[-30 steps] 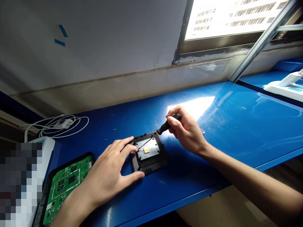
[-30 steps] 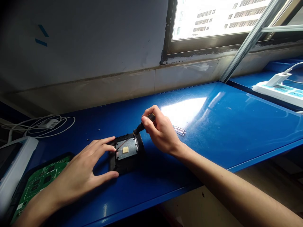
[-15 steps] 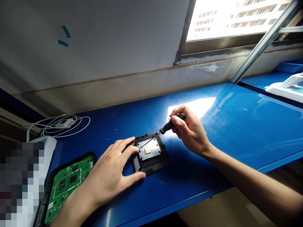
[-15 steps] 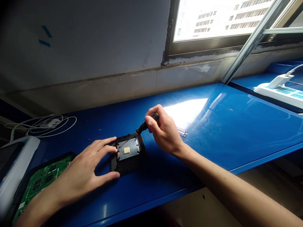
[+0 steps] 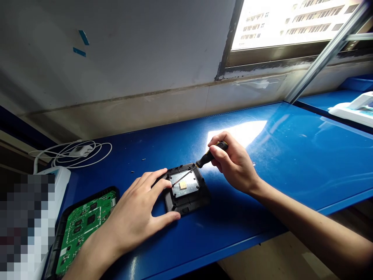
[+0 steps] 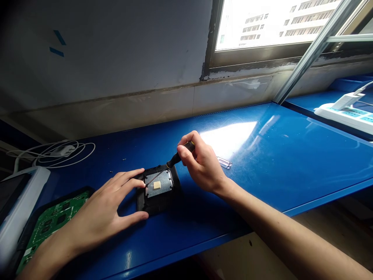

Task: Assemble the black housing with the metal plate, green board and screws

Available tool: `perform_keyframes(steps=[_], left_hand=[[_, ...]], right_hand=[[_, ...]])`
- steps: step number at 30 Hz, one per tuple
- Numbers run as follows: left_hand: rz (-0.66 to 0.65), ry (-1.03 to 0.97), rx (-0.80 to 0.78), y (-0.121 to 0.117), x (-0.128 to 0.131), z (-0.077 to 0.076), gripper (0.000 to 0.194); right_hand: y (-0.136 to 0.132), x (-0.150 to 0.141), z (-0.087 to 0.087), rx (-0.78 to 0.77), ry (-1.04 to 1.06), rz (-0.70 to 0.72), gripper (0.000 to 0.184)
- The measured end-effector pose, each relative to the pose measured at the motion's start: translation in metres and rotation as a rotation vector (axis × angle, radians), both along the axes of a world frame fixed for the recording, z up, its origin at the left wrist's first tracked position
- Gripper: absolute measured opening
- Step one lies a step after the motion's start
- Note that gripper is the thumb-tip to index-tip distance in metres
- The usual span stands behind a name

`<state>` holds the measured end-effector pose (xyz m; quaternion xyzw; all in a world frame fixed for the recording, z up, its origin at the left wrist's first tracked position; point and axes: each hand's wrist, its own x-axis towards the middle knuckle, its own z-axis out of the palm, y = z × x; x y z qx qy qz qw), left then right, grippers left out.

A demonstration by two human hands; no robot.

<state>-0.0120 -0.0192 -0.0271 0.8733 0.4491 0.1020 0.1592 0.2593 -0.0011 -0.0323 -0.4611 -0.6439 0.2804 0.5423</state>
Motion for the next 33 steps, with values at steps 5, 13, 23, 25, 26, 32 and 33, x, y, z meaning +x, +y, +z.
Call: perform_keyframes(steps=[5,13,23,25,26,32,33], left_hand=[[-0.010,0.007,0.005,0.001,0.000,0.000,0.040],[-0.025,0.024,0.050,0.001,-0.003,-0.005,0.039],[-0.038,0.012,0.025,0.002,-0.001,-0.003,0.038],[-0.038,0.010,-0.001,0.002,0.000,-0.001,0.037],[-0.034,0.010,-0.011,0.002,0.000,0.000,0.038],[-0.025,-0.011,-0.024,0.002,0.001,0.002,0.038],[-0.026,-0.015,-0.023,0.002,0.002,0.003,0.037]], right_hand=[[-0.005,-0.004,0.010,0.085,-0.132,-0.046,0.010],[-0.011,-0.018,0.073,0.183,-0.655,0.191,0.010],[-0.004,-0.045,0.134,0.142,-1.141,0.481,0.003],[-0.005,-0.048,0.137,0.180,-1.202,0.492,0.005],[-0.006,-0.050,0.138,0.203,-1.229,0.486,0.008],[-0.006,-0.066,0.134,0.324,-1.330,0.294,0.033],[-0.006,-0.070,0.131,0.365,-1.330,0.234,0.039]])
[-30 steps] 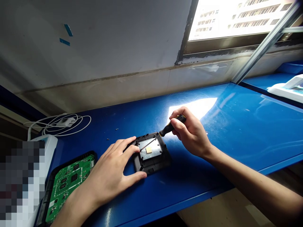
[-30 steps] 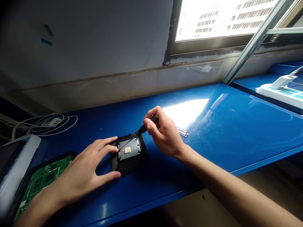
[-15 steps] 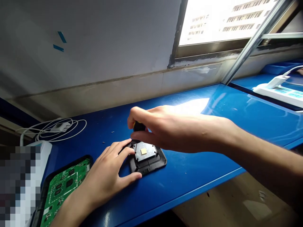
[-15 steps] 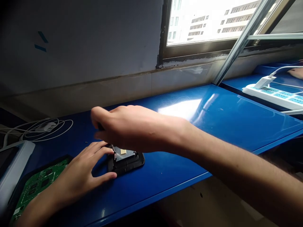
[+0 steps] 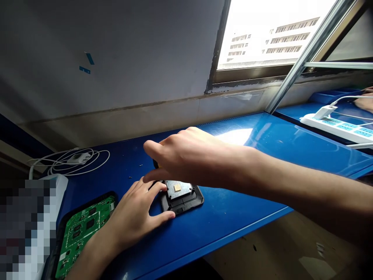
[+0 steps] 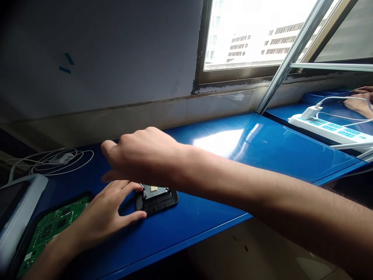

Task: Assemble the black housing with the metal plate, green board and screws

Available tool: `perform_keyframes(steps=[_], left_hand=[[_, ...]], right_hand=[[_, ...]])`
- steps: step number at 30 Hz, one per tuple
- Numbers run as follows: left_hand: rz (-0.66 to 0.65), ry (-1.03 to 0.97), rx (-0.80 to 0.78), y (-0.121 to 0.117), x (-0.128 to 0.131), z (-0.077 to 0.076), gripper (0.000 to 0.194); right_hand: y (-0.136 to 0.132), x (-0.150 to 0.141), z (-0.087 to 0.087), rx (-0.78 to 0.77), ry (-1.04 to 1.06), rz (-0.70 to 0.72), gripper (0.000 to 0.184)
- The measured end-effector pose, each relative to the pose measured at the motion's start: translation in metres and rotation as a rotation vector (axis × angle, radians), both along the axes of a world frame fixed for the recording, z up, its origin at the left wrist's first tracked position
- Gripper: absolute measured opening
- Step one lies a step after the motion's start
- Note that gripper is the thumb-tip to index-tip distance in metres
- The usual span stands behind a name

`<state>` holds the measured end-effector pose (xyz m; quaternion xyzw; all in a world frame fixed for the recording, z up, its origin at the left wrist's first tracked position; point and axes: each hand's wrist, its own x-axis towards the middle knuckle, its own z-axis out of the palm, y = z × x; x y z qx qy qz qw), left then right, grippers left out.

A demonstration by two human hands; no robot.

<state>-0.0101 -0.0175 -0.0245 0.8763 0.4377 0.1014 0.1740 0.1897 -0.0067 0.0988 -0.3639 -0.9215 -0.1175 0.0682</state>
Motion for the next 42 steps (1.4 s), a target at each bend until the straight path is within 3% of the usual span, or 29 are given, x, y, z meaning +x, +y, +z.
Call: perform_keyframes(steps=[3,6,9,13,16,22,24,28,30,33,35,37,40,42], left_hand=[[0.006,-0.005,-0.015,-0.001,0.001,0.002,0.039],[0.014,-0.003,-0.025,-0.001,0.002,0.003,0.042],[0.009,-0.005,-0.008,-0.002,0.002,0.003,0.042],[-0.012,-0.036,0.048,-0.002,-0.001,0.000,0.042],[-0.016,-0.071,0.077,-0.002,-0.003,-0.004,0.042],[-0.016,-0.068,0.056,-0.002,-0.002,-0.003,0.042],[-0.013,-0.063,0.039,-0.002,-0.001,-0.001,0.040],[-0.019,-0.081,0.051,-0.002,-0.001,0.000,0.040],[-0.028,-0.076,0.061,-0.002,-0.002,-0.002,0.040],[-0.015,-0.057,0.061,-0.001,-0.002,-0.004,0.041],[-0.008,-0.055,0.059,-0.001,-0.002,-0.005,0.041],[-0.021,-0.056,0.058,-0.001,-0.003,-0.005,0.040],[-0.032,-0.060,0.049,-0.001,-0.003,-0.005,0.038],[-0.022,-0.056,0.032,-0.001,-0.003,-0.005,0.040]], right_hand=[[0.000,-0.010,-0.006,0.149,0.042,-0.066,0.054],[-0.003,-0.011,-0.004,0.167,0.003,-0.102,0.047],[-0.004,-0.003,0.006,0.049,-0.122,-0.020,0.024],[-0.001,0.005,0.016,-0.167,-0.088,-0.032,0.012],[0.001,0.002,0.014,-0.153,-0.090,-0.037,0.021],[-0.008,-0.003,0.003,0.136,-0.102,-0.119,0.050],[-0.011,0.000,0.006,0.125,-0.120,-0.096,0.042],[-0.012,0.002,0.019,-0.080,-0.239,-0.013,0.013],[-0.010,-0.002,0.021,-0.114,-0.209,-0.094,0.023],[-0.008,-0.007,0.016,-0.011,-0.142,-0.219,0.057],[-0.008,-0.006,0.011,0.056,-0.099,-0.228,0.065],[-0.010,0.000,0.009,0.047,-0.067,-0.217,0.058],[-0.011,0.010,0.011,-0.084,-0.074,-0.149,0.029],[-0.009,0.013,0.012,-0.162,-0.066,-0.104,0.020]])
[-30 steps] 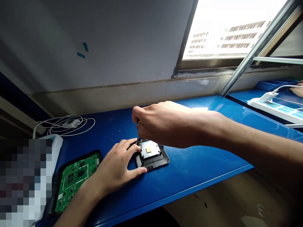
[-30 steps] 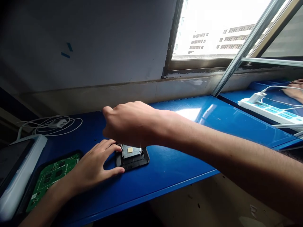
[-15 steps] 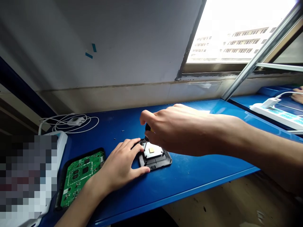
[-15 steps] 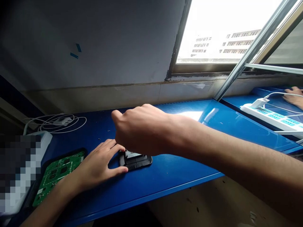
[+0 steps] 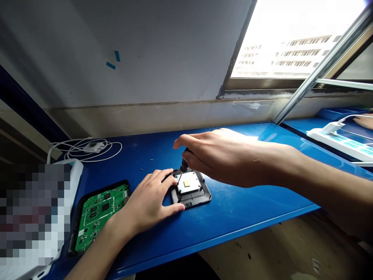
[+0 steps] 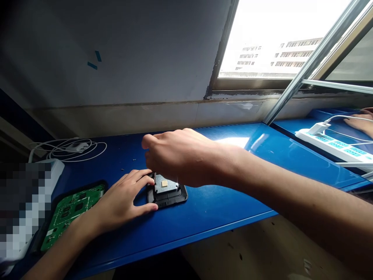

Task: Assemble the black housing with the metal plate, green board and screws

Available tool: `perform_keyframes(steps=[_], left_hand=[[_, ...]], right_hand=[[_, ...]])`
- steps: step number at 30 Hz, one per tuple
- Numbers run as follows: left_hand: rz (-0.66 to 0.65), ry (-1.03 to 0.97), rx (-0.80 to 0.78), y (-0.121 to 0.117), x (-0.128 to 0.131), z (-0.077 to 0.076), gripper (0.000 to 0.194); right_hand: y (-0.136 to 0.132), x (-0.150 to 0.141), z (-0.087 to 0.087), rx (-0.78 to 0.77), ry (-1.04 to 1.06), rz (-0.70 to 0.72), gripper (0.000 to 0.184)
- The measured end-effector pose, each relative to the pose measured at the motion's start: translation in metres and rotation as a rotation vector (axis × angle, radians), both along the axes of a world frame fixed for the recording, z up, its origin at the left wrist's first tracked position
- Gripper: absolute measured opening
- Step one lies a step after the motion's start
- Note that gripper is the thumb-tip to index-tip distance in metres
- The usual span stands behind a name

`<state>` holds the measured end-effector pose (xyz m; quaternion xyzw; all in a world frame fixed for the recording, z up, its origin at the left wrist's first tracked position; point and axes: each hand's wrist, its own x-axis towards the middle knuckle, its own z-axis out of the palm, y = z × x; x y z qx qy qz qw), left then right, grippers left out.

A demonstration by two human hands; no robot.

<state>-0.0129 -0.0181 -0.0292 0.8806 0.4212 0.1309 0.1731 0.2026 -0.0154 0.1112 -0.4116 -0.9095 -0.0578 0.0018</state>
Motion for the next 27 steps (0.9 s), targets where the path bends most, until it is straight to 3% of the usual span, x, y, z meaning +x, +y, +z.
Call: perform_keyframes(steps=[3,9,14,16,21,27], left_hand=[[0.005,0.017,-0.021,0.000,0.000,0.001,0.042],[0.005,0.030,-0.026,0.000,0.001,0.003,0.041],[0.007,0.032,-0.029,0.000,0.001,0.001,0.043],[0.000,0.035,-0.026,0.000,0.000,0.000,0.042],[-0.006,0.029,-0.002,0.001,0.000,-0.001,0.041],[-0.008,0.019,0.012,0.002,-0.001,-0.004,0.044]], right_hand=[[0.003,-0.004,-0.003,0.019,-0.010,0.015,0.027],[-0.005,-0.009,-0.009,0.261,-0.074,0.024,0.042],[-0.007,-0.001,-0.005,0.078,-0.112,0.090,0.014],[-0.004,-0.002,-0.005,0.040,-0.085,0.080,0.019],[0.001,-0.006,-0.008,0.168,-0.095,-0.069,0.040],[0.001,0.009,-0.006,-0.098,0.040,0.003,0.024]])
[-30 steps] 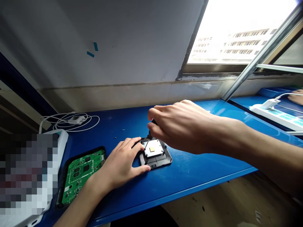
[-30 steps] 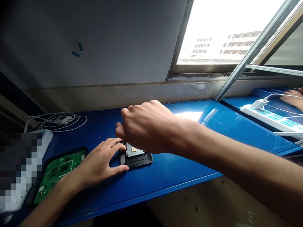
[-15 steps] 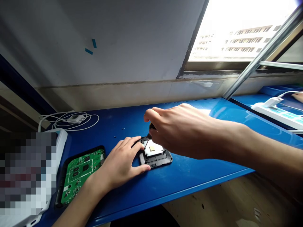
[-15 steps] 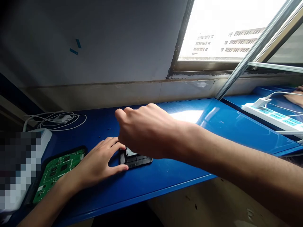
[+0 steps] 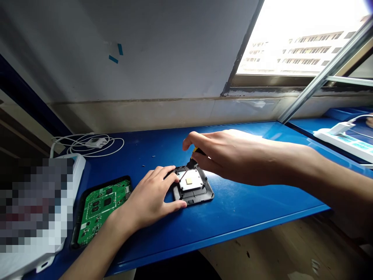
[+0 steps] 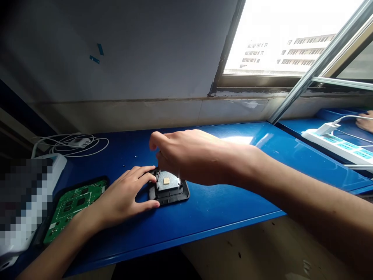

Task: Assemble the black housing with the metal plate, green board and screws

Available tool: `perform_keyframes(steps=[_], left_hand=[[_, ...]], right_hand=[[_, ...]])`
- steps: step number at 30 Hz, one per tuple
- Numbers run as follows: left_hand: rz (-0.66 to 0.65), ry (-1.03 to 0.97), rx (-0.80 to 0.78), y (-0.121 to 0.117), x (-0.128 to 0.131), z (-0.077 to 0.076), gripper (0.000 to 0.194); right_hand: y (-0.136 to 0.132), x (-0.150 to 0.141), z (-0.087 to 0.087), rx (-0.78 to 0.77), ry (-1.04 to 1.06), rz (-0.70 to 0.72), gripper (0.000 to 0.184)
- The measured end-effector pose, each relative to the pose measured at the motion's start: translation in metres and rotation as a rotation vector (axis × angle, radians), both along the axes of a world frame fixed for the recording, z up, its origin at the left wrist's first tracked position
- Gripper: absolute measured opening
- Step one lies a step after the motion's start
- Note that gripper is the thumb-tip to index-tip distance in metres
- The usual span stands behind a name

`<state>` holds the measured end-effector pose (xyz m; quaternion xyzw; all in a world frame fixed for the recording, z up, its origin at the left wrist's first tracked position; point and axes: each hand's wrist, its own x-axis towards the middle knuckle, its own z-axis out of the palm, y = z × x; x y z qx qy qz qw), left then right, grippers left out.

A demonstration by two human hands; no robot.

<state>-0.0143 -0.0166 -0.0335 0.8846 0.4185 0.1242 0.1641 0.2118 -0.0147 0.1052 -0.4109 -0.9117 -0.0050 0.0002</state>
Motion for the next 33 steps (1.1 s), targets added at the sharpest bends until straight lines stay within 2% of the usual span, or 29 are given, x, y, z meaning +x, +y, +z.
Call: perform_keyframes(steps=[3,5,7,11,14,16,20,22,24,27,29,33], left_hand=[[-0.004,0.014,0.005,0.000,0.000,0.000,0.045],[-0.010,0.019,0.013,0.000,0.000,0.000,0.043],[-0.015,0.018,0.018,0.000,0.000,0.000,0.043],[-0.006,0.013,0.013,0.000,0.000,0.000,0.044],[-0.004,0.010,0.011,0.000,0.000,0.000,0.044],[-0.004,0.014,0.014,0.000,-0.001,0.000,0.045],[-0.014,0.009,0.021,0.001,-0.001,0.000,0.044],[-0.020,0.003,0.020,0.001,0.000,0.001,0.044],[-0.027,-0.001,0.019,0.000,0.000,0.002,0.044],[-0.026,-0.010,0.021,0.000,0.001,0.003,0.043],[-0.017,-0.016,0.021,0.000,0.001,0.003,0.043],[-0.010,-0.019,0.011,-0.001,0.001,0.003,0.043]], right_hand=[[0.002,-0.001,-0.004,0.051,-0.003,0.031,0.030],[0.002,-0.005,-0.006,0.176,-0.044,-0.003,0.041],[0.001,-0.009,-0.005,0.229,-0.068,-0.055,0.044],[-0.003,-0.008,0.002,0.043,-0.005,-0.093,0.022],[-0.002,-0.004,0.000,-0.034,0.021,-0.015,0.019],[-0.001,-0.005,-0.004,0.049,-0.012,0.027,0.026],[-0.005,-0.012,-0.005,0.269,-0.081,-0.017,0.040],[-0.009,-0.012,-0.002,0.228,-0.061,-0.011,0.033],[-0.010,-0.010,0.001,0.108,-0.046,0.047,0.019],[-0.005,-0.010,0.001,0.030,-0.034,0.155,0.018],[0.000,-0.013,-0.001,0.073,-0.050,0.108,0.021],[0.008,-0.019,0.000,0.221,-0.147,-0.112,0.043]])
